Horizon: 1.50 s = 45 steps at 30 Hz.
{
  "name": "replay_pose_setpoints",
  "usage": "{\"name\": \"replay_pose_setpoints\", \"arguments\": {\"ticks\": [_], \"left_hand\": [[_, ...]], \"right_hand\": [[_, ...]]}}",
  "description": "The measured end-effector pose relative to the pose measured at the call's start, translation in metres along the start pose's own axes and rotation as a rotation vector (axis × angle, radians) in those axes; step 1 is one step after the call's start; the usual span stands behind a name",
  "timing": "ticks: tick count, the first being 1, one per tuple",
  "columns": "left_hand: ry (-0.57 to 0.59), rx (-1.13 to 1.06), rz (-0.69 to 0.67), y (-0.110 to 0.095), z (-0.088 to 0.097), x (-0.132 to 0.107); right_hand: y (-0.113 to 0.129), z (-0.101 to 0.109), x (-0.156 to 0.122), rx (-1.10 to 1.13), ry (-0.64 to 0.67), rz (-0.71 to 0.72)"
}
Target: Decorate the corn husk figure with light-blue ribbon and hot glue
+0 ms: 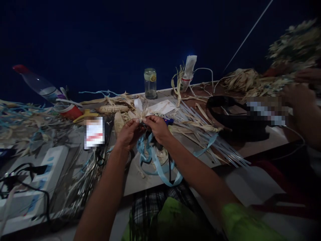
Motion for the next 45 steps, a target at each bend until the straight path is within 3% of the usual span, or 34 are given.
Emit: {"name": "replay_pose_setpoints", "arguments": {"ticks": [4, 11, 15, 19, 28, 30, 35, 45], "left_hand": [[0.000, 0.058, -0.024, 0.002, 0.002, 0.002], [-0.173, 0.409, -0.285, 0.006, -0.002, 0.004], [-0.198, 0.523, -0.380, 0.003, -0.004, 0.002], [-0.237, 0.555, -0.383, 0.001, -0.003, 0.002], [-0.287, 0.497, -0.368, 0.003, -0.001, 0.004], [-0.246, 0.348, -0.303, 0.006, 0.001, 0.007], [-0.010, -0.010, -0.078, 0.006, 0.003, 0.008], [0.178, -0.175, 0.025, 0.006, 0.001, 0.004]], "right_hand": [[-0.005, 0.005, 0.002, -0.058, 0.004, 0.013], [-0.012, 0.015, 0.011, -0.406, -0.097, 0.189], [-0.010, 0.014, 0.009, -0.520, -0.140, 0.220], [-0.007, 0.010, 0.005, -0.484, -0.035, 0.233], [-0.006, 0.009, 0.001, -0.583, -0.026, 0.349], [-0.007, 0.009, 0.000, -0.586, -0.012, 0.368], [-0.007, 0.011, -0.001, -0.545, 0.060, 0.354], [-0.006, 0.010, -0.002, -0.665, 0.059, 0.347]]}}
Point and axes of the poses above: each hand's wrist, its own x-axis towards the middle knuckle, its own z-axis out of the back of the hand, y = z × x, the point moved 1 cm from there along x, towards the middle knuckle, and after that the axes turned 6 degrees about x, right-handed, at the moved point
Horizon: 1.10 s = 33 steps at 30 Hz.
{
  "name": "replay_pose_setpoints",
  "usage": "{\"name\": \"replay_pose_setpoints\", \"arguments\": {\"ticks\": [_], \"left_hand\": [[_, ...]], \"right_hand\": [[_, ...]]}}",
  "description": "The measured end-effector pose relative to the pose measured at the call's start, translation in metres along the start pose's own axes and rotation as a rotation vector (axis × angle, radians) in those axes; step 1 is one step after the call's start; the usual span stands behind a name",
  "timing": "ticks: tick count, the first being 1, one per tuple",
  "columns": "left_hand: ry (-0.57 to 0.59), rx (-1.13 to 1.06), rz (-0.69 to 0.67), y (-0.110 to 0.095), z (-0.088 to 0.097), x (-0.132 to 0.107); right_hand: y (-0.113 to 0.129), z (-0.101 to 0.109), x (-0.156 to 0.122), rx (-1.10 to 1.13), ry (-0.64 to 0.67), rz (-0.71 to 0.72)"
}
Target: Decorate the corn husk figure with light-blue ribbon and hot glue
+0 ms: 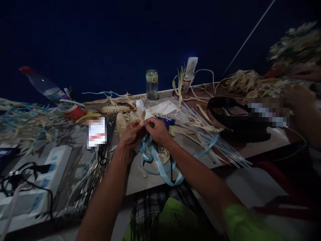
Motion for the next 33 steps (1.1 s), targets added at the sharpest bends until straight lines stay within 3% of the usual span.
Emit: {"name": "replay_pose_setpoints", "arguments": {"ticks": [5, 10, 13, 17, 20, 27, 33], "left_hand": [[-0.009, 0.009, 0.061, -0.001, -0.001, -0.001], [-0.055, -0.006, 0.022, -0.003, -0.001, -0.001], [-0.048, 0.014, 0.033, -0.005, 0.001, -0.001], [-0.006, 0.046, 0.032, -0.009, 0.003, -0.002], [-0.011, 0.080, 0.002, -0.011, 0.004, -0.003], [-0.120, 0.236, -0.034, -0.010, 0.004, -0.001], [-0.073, 0.273, -0.021, -0.006, 0.008, -0.001]], "right_hand": [[0.000, 0.000, 0.000, -0.041, 0.010, -0.015], [-0.001, 0.000, 0.001, -0.011, 0.004, -0.063], [-0.003, 0.000, 0.003, 0.198, 0.026, -0.166], [-0.002, 0.001, 0.002, 0.561, 0.152, -0.360], [0.001, 0.003, 0.001, 0.667, 0.194, -0.434], [-0.001, -0.001, 0.001, 0.622, 0.127, -0.461], [0.000, 0.002, 0.001, 0.598, 0.127, -0.499]]}}
Point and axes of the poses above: each hand's wrist, its own x-axis towards the middle knuckle, its own z-axis out of the back of the hand, y = z × x, the point moved 1 cm from there along x, towards the middle knuckle, and after that the axes turned 6 degrees about x, right-handed, at the moved point
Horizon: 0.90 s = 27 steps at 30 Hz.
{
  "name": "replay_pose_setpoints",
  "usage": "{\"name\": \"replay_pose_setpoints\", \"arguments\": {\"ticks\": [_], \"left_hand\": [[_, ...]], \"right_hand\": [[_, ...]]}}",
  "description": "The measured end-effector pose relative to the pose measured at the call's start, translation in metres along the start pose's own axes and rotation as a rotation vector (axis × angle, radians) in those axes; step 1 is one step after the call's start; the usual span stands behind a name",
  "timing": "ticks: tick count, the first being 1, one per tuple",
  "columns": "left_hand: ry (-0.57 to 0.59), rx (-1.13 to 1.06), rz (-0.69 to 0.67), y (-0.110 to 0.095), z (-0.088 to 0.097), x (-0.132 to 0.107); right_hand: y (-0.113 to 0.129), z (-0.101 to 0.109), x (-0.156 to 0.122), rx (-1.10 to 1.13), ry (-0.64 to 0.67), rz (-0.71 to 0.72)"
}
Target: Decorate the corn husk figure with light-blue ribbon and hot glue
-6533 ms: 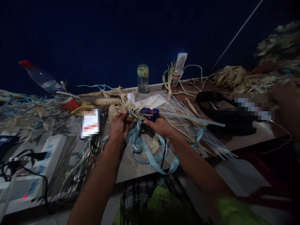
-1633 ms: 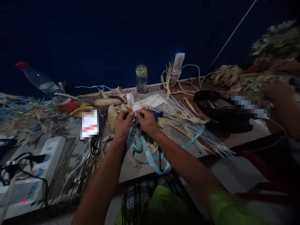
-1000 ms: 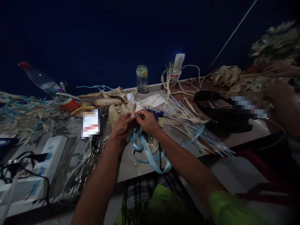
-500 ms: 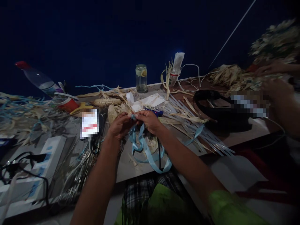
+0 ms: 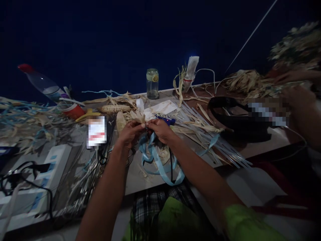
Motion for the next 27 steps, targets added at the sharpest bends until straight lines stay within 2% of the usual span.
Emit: {"name": "replay_pose_setpoints", "arguments": {"ticks": [8, 13, 16, 22, 27], "left_hand": [[0.029, -0.044, -0.054, -0.001, -0.005, -0.001], [0.049, -0.084, -0.058, 0.002, -0.006, 0.000], [0.044, -0.097, -0.060, 0.005, -0.004, 0.001], [-0.019, -0.135, -0.010, 0.007, -0.005, 0.003], [0.033, -0.077, 0.009, 0.007, -0.007, 0.003]], "right_hand": [[0.005, 0.001, -0.001, 0.008, -0.015, 0.034], [0.001, 0.004, 0.002, -0.022, 0.033, 0.085], [-0.003, 0.008, 0.006, -0.124, 0.021, 0.121], [-0.003, 0.013, 0.010, -0.482, -0.147, 0.302], [-0.003, 0.009, 0.007, -0.508, -0.140, 0.347]]}}
Point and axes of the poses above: each hand's wrist, its own x-axis towards the middle knuckle, its own z-axis out of the back of the hand, y = z × x, the point moved 1 cm from there along x, towards the middle knuckle, and after that the axes turned 6 degrees about x, right-handed, at the moved point
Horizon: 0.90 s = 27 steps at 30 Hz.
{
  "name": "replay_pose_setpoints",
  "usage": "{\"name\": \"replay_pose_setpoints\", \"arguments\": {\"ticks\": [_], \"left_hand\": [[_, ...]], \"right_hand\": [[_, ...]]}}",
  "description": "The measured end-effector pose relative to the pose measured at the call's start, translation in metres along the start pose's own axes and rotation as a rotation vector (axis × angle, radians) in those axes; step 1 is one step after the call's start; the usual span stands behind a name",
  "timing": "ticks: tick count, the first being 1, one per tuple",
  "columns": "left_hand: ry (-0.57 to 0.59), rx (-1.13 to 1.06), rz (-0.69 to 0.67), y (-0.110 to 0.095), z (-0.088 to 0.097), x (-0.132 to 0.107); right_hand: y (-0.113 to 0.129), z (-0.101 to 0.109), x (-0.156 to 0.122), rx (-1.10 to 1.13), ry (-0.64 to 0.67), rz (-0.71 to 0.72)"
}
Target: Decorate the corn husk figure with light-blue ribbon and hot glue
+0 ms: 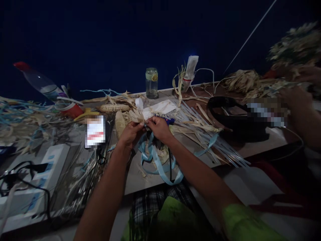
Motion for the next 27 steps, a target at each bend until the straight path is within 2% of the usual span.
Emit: {"name": "replay_pose_setpoints", "arguments": {"ticks": [5, 9, 13, 17, 23, 27], "left_hand": [[-0.054, 0.080, 0.044, -0.004, 0.004, 0.000], [-0.083, 0.052, 0.007, -0.002, 0.007, 0.002], [-0.043, -0.022, 0.012, 0.000, 0.007, 0.002], [0.036, -0.086, 0.077, -0.001, 0.005, -0.001], [0.183, -0.145, 0.015, -0.005, 0.004, -0.006], [0.154, -0.074, 0.010, -0.007, 0.001, -0.008]], "right_hand": [[0.001, 0.000, -0.002, 0.023, 0.077, -0.001], [0.003, 0.000, -0.003, -0.041, 0.075, 0.015], [0.006, -0.002, -0.006, -0.118, 0.062, 0.072], [0.009, -0.004, -0.008, -0.150, 0.055, 0.085], [0.010, 0.002, -0.005, 0.113, 0.137, -0.067], [0.008, 0.006, -0.003, 0.274, 0.197, -0.129]]}}
Point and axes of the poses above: each hand's wrist, its own x-axis towards the middle knuckle, its own z-axis out of the back of the hand, y = z × x, the point moved 1 cm from there along x, towards the middle knuckle, and after that the axes turned 6 degrees about x, right-handed, at the moved point
